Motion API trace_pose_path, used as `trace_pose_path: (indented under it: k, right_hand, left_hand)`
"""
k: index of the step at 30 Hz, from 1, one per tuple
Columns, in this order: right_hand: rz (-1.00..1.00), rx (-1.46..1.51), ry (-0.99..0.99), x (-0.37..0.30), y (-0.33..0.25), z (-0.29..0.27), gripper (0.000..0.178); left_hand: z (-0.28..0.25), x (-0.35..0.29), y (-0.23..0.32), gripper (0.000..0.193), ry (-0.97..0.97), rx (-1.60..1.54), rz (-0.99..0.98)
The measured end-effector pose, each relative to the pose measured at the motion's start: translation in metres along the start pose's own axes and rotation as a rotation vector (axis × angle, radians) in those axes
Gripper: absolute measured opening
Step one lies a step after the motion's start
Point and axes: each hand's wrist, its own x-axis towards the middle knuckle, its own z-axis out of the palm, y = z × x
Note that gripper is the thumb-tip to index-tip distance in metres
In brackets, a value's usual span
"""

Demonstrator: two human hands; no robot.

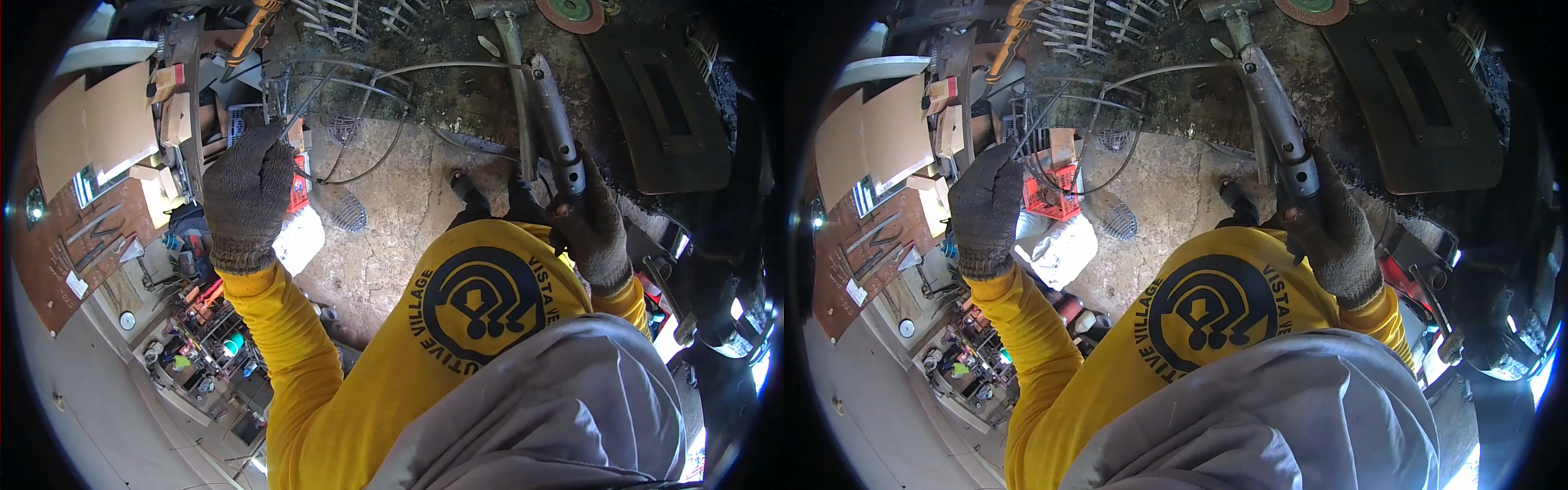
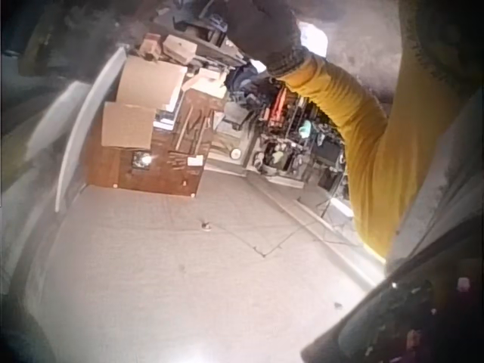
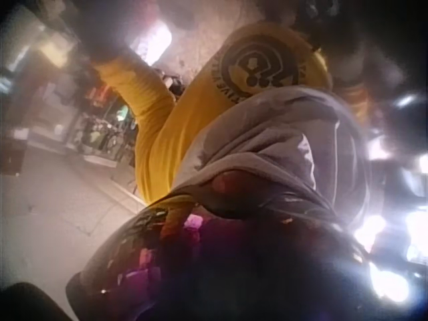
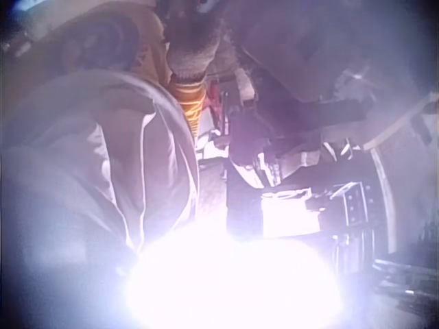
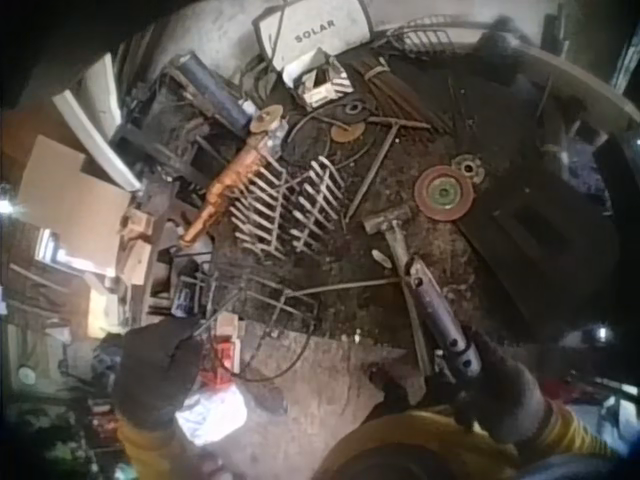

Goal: The person welds metal rods to a circular structure using a torch, strikes the frame with a hammer, and smooths the joints with an angle grinder.

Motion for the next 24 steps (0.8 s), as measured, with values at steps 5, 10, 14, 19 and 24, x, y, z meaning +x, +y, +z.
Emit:
trace_pose_path:
  k: [5, 10, 14, 19, 24]
  right_hand:
    - [0.039, 0.019, -0.024, -0.0007, 0.0023, -0.003, 0.073]
    - [0.008, -0.006, -0.012, -0.0001, 0.0035, 0.0005, 0.074]
    - [-0.007, -0.029, -0.018, 0.0014, 0.0051, 0.0007, 0.073]
    - [0.055, 0.019, -0.056, 0.0001, 0.0023, -0.0012, 0.073]
    - [-0.043, -0.15, -0.023, 0.0022, 0.0023, -0.0005, 0.072]
  left_hand:
    - [-0.0005, -0.0007, 0.0012, 0.022, 0.007, 0.007, -0.003]
    - [-0.0011, -0.0001, 0.0009, 0.022, -0.005, -0.027, -0.01]
    - [-0.0004, -0.0009, -0.0007, 0.023, -0.004, -0.017, -0.01]
    - [-0.0016, 0.0, 0.0016, 0.024, -0.022, -0.009, -0.025]
    - [-0.0025, 0.0001, -0.0011, 0.025, -0.024, 0.007, -0.014]
